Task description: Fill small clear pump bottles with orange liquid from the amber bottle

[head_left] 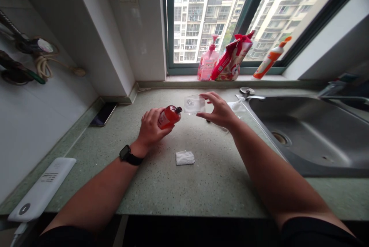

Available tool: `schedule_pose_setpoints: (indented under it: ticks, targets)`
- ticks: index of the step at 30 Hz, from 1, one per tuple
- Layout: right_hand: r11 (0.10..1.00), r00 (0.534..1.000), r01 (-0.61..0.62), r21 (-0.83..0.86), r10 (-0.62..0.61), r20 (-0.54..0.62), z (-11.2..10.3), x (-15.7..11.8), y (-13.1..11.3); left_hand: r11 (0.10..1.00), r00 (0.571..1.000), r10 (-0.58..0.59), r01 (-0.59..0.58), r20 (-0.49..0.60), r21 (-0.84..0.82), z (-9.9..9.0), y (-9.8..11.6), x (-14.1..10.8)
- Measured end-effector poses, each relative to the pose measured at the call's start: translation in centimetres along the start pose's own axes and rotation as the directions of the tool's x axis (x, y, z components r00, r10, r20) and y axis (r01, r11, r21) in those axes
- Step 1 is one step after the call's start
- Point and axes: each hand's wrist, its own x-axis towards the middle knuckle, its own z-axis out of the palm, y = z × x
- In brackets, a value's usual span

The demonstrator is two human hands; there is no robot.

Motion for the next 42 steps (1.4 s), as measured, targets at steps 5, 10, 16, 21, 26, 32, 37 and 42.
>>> schedule_pose_setpoints:
  ticks: [5, 10, 16, 21, 26, 32, 37, 42]
  targets:
    - [1.000, 0.999, 0.005, -0.031, -0.004, 0.046, -1.1, 0.2, -0.7, 1.000, 1.000, -0.010, 0.010, 0.006, -0.001, -0.4, 1.0, -0.2]
    - [0.998, 0.996, 0.013, -0.058, -0.008, 0.084, -1.3, 0.2, -1.2, 1.000, 1.000, -0.005, 0.005, 0.006, 0.004, -0.7, 1.4, -0.3]
    - [0.996, 0.994, 0.031, -0.087, -0.022, 0.107, -1.3, 0.1, -1.7, 1.000, 1.000, -0.006, 0.006, 0.025, 0.006, -0.8, 1.6, -0.2]
    - [0.990, 0.993, 0.044, -0.130, -0.029, 0.115, -1.4, 0.1, -2.0, 1.000, 0.999, -0.011, 0.009, 0.050, 0.030, -0.7, 1.7, -0.3]
    - [0.986, 0.990, 0.064, -0.154, -0.043, 0.136, -1.5, 0.2, -2.4, 1.000, 0.998, -0.014, 0.013, 0.064, 0.027, -0.5, 1.7, -0.3]
    - [0.981, 0.989, 0.086, -0.175, -0.063, 0.136, -1.7, 0.3, -2.7, 1.000, 0.998, -0.014, 0.014, 0.067, 0.006, -0.4, 1.7, -0.4]
    - [0.978, 0.989, 0.092, -0.185, -0.069, 0.128, -2.0, 0.3, -2.8, 1.000, 0.997, -0.021, 0.022, 0.069, -0.015, -0.2, 1.5, -0.4]
    - [0.978, 0.991, 0.092, -0.189, -0.071, 0.114, -2.1, 0.4, -3.0, 0.999, 0.997, -0.026, 0.028, 0.078, -0.020, -0.2, 1.6, -0.4]
